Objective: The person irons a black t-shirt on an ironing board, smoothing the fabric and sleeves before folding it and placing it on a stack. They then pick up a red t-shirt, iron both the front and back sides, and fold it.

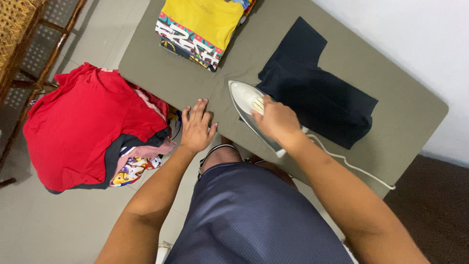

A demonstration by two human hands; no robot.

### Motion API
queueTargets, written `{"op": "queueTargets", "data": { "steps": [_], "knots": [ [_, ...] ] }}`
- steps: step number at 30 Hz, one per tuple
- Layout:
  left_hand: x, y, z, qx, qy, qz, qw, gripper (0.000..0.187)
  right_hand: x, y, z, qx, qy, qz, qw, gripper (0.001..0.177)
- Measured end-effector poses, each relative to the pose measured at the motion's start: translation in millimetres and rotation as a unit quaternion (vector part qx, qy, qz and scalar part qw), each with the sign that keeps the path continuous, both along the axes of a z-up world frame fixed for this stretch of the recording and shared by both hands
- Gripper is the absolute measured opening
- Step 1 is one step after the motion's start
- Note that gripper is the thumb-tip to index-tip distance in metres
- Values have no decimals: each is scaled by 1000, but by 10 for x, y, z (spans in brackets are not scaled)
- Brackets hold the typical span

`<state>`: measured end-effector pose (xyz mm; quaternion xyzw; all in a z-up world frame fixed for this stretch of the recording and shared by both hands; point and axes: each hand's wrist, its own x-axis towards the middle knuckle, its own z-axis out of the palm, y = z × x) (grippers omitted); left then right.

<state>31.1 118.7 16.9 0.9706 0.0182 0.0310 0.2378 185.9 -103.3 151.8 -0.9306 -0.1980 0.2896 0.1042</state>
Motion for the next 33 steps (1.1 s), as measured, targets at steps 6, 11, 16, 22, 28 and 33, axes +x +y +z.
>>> {"op": "queueTargets", "data": {
  "steps": [6,11,16,22,28,33],
  "knots": [
    [17,-56,46,-5,-14,7,1000,33,-274,-828,-32,-21,-3,-22,1000,56],
    [82,-212,89,17,-26,42,999,33,-587,-1649,-120,-12,3,-85,996,60],
    [260,-481,63,14,-35,92,995,31,-775,-2763,-58,62,36,-281,957,58],
    [705,-917,-10,-16,-26,96,995,33,-820,-3914,-93,293,-52,-509,808,23],
    [1347,-1294,-138,-26,9,170,985,35,-254,-4525,-826,494,-243,-454,700,38],
    [1546,-1386,-146,-28,37,179,983,33,-137,-4653,-1304,490,-318,-456,671,52]
  ]
}}
